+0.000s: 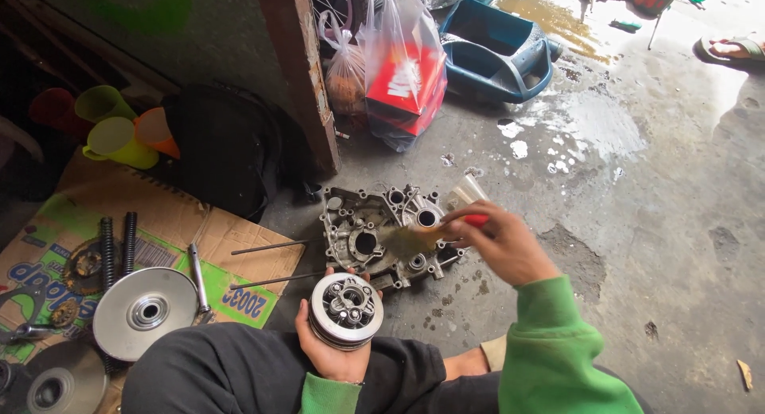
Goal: The person sits on the floor and uses a brush to clean a circular metal engine part. They repeatedly dip the brush into a green container of liquid and scrub the part's surface and inner components.
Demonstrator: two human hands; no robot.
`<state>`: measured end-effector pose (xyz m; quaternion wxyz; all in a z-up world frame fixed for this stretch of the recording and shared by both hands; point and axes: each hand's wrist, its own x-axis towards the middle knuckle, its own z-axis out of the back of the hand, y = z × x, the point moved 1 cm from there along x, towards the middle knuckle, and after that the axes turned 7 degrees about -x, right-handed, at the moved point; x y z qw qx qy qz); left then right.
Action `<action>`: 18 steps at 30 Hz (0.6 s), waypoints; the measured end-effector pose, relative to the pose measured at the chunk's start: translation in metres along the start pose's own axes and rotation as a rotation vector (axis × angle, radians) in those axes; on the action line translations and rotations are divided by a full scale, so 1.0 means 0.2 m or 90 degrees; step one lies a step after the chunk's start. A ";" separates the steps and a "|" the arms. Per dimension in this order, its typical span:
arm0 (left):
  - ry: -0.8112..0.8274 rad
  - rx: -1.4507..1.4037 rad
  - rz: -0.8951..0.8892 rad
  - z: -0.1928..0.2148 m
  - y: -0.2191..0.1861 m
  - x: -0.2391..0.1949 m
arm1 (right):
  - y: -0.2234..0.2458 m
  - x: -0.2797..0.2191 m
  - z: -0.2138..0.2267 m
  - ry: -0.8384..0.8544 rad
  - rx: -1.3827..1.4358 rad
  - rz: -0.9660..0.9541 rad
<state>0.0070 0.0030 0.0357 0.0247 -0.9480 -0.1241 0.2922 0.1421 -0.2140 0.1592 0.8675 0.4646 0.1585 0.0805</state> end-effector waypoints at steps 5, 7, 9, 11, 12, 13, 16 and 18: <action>0.038 -0.009 -0.001 0.02 0.00 0.02 | -0.02 0.01 -0.01 0.077 -0.104 -0.018; 0.014 -0.006 0.001 0.01 0.00 0.01 | 0.00 -0.01 0.03 0.046 -0.079 0.026; 0.021 -0.004 0.000 0.02 0.00 0.02 | 0.04 -0.04 0.04 0.029 -0.057 0.057; 0.026 -0.002 -0.004 0.03 0.00 0.01 | 0.05 -0.04 0.03 0.014 -0.035 0.088; 0.017 -0.002 -0.004 0.02 0.00 0.01 | 0.05 -0.03 0.01 0.044 -0.045 0.084; 0.008 -0.003 -0.004 0.01 0.00 0.01 | 0.06 -0.02 -0.01 0.075 -0.054 0.081; -0.052 0.007 -0.005 -0.05 0.00 -0.01 | 0.05 0.03 -0.17 0.128 -0.172 0.085; -0.062 0.015 -0.009 -0.07 0.01 -0.03 | 0.00 0.05 -0.24 0.110 -0.164 0.157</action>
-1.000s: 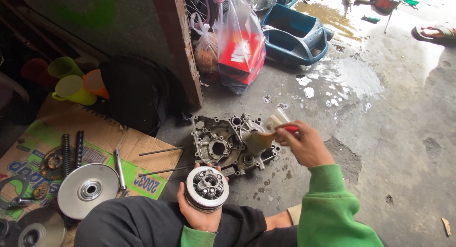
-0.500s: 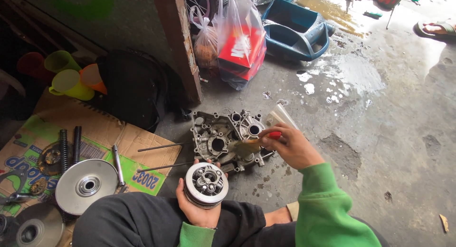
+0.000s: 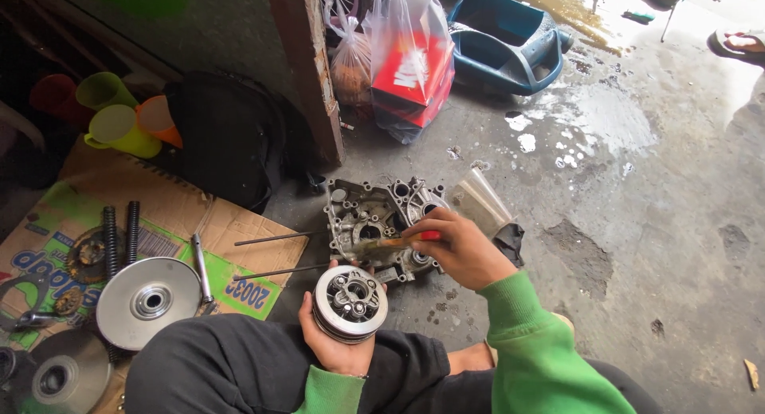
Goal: The person sits on the floor and uses a brush to clean a circular metal engine part. They repeatedly dip the brush into a green container of liquid and scrub the part's surface and inner components.
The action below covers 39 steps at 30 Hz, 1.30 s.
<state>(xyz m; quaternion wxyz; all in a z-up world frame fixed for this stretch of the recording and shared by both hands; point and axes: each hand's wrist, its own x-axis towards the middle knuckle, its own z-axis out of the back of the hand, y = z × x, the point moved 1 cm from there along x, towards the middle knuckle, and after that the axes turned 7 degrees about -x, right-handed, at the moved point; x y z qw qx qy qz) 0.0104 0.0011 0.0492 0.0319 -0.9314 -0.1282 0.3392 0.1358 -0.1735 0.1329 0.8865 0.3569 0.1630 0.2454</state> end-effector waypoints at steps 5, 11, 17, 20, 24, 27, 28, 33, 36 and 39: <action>0.052 -0.026 -0.009 0.04 0.01 0.02 | 0.08 0.03 -0.06 -0.085 0.051 0.079; 0.080 -0.042 -0.036 0.04 -0.02 0.00 | -0.06 0.12 -0.29 -0.166 0.161 0.098; 0.029 -0.036 -0.051 -0.01 -0.02 -0.02 | -0.07 0.12 -0.22 -0.215 0.183 0.033; -0.002 -0.033 -0.059 -0.03 -0.02 -0.04 | -0.07 0.12 -0.21 -0.202 0.284 -0.006; -0.045 -0.028 -0.070 -0.07 -0.02 -0.06 | -0.10 0.13 -0.16 -0.092 0.092 -0.007; -0.066 -0.025 -0.072 -0.10 -0.02 -0.08 | -0.05 0.08 -0.01 -0.087 0.093 -0.080; -0.070 -0.028 -0.072 -0.11 -0.02 -0.09 | -0.03 0.07 0.05 -0.123 0.111 -0.086; -0.063 -0.034 -0.065 -0.14 -0.01 -0.10 | -0.08 0.08 -0.05 -0.031 0.057 -0.009; -0.044 -0.048 -0.065 -0.15 -0.01 -0.11 | -0.05 0.08 -0.04 0.000 0.006 0.034; -0.042 -0.068 -0.063 -0.15 -0.01 -0.12 | -0.03 0.05 0.02 -0.079 0.009 0.011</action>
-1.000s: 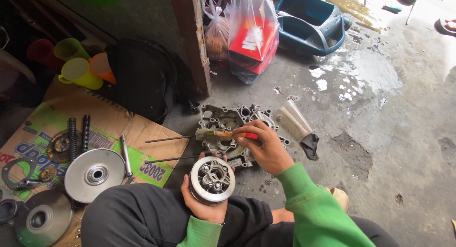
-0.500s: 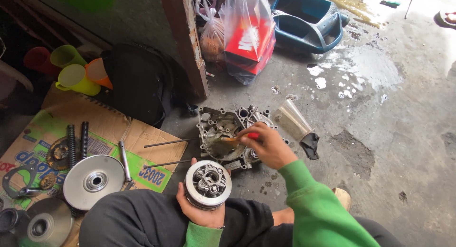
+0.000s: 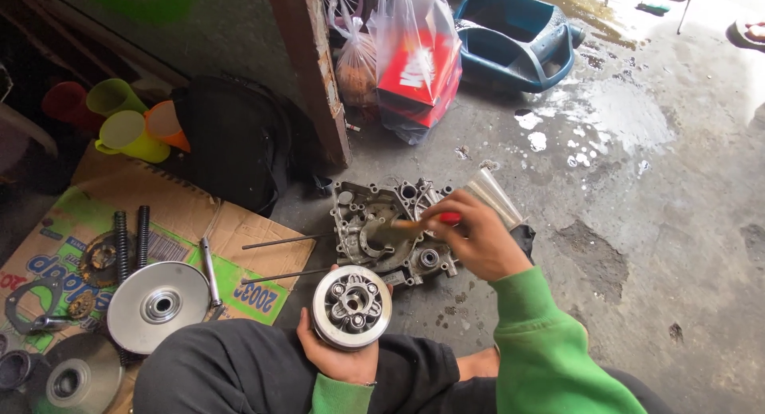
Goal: The person sits on the floor and uses a brush to clean a circular metal engine part. They repeatedly dip the brush into a green container of liquid and scrub the part's surface and inner components.
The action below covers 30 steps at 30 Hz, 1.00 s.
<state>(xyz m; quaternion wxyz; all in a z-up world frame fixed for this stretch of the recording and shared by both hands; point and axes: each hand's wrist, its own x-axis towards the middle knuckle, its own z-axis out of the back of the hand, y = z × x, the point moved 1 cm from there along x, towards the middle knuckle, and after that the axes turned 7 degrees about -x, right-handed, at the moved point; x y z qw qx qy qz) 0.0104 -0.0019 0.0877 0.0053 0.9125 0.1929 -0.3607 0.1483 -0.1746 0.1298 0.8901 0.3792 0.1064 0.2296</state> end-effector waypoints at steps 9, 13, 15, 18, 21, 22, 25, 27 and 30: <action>-0.014 -0.004 -0.001 0.01 0.01 0.02 | -0.14 0.08 -0.26 -0.156 0.037 0.064; -0.016 -0.002 -0.007 0.01 0.01 0.03 | -0.19 0.09 -0.37 -0.126 -0.021 0.075; -0.011 0.000 -0.005 0.02 0.01 0.03 | -0.14 0.09 -0.31 -0.182 0.017 0.064; -0.012 -0.001 0.000 0.00 0.01 0.02 | -0.06 0.08 -0.22 -0.251 0.103 0.042; -0.015 -0.005 -0.001 0.02 0.01 0.04 | 0.02 0.06 -0.16 -0.283 0.212 0.041; -0.015 -0.006 -0.007 0.03 0.01 0.05 | 0.05 0.05 -0.14 -0.300 0.275 0.050; -0.088 -0.026 -0.020 0.10 0.01 0.10 | 0.09 0.03 -0.06 -0.305 0.339 0.057; -0.085 -0.024 -0.019 0.10 0.01 0.11 | 0.09 0.01 -0.03 -0.289 0.367 0.060; -0.050 -0.013 -0.010 0.07 0.01 0.08 | 0.11 -0.03 -0.01 -0.228 0.389 0.079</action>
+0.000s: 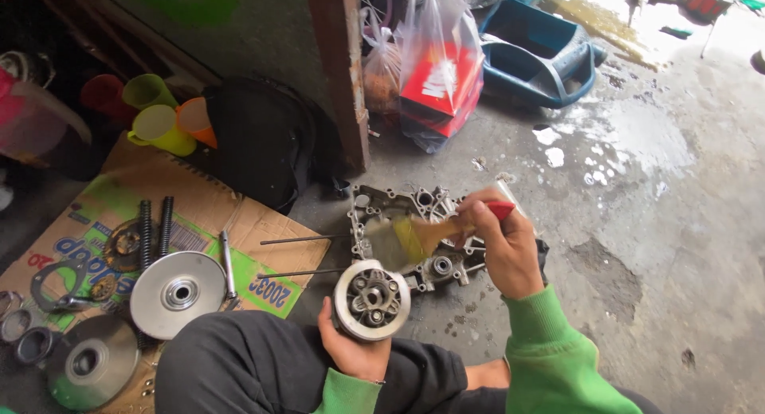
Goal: The person sits on the floor and uses a brush to clean a circular metal engine part. They repeatedly dip the brush into a green container of liquid and scrub the part's surface and inner components.
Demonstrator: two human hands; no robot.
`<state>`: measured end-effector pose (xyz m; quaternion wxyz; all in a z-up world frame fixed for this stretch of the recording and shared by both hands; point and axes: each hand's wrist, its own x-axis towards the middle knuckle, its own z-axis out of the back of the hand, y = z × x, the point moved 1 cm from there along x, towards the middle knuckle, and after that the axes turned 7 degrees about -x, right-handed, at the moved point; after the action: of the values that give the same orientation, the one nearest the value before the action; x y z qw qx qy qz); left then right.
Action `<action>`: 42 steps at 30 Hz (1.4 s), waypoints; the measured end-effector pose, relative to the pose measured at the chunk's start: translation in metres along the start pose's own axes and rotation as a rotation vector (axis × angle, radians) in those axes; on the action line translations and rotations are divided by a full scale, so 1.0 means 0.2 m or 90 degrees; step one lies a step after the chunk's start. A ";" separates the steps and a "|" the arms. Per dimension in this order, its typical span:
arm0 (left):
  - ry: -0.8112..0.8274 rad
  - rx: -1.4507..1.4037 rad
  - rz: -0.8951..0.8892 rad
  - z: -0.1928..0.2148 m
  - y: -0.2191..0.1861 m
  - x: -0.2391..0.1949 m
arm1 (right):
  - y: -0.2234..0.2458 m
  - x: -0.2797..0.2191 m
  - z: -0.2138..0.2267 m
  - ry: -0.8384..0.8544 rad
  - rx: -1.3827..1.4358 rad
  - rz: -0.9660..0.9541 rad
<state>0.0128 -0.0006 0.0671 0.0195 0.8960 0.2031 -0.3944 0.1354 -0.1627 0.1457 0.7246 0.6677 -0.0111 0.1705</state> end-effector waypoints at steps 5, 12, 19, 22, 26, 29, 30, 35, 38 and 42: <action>0.026 0.052 0.067 -0.12 -0.01 -0.03 | 0.04 0.00 -0.01 0.127 -0.057 0.001; 0.120 0.142 0.138 -0.35 0.01 0.00 | -0.07 0.03 0.15 -0.087 -0.007 0.019; 0.266 0.210 0.269 -0.53 0.00 0.12 | -0.13 0.06 0.30 -0.158 -0.040 -0.051; 0.212 0.155 0.243 -0.59 0.03 0.03 | -0.23 0.05 0.31 -0.227 0.048 -0.064; 0.230 0.126 0.230 -0.50 0.03 0.15 | -0.16 0.04 0.25 -0.170 0.023 -0.024; 0.263 0.081 0.233 -0.48 0.02 0.20 | -0.13 0.05 0.26 -0.087 -0.029 0.034; 0.267 0.079 0.236 -0.50 0.02 0.19 | -0.11 0.04 0.25 -0.125 -0.048 0.012; 0.173 0.099 0.226 -0.57 0.02 0.10 | -0.11 0.02 0.21 -0.251 -0.077 0.039; 0.198 0.077 0.222 -0.54 0.03 0.13 | -0.11 0.03 0.16 -0.178 -0.058 0.012; 0.211 0.089 0.214 -0.52 0.02 0.16 | -0.13 0.01 0.25 -0.163 -0.106 -0.020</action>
<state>0.1062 0.0270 0.1158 -0.0106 0.9689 0.0238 -0.2461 0.1545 -0.2121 0.1271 0.7725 0.6220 -0.1071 0.0707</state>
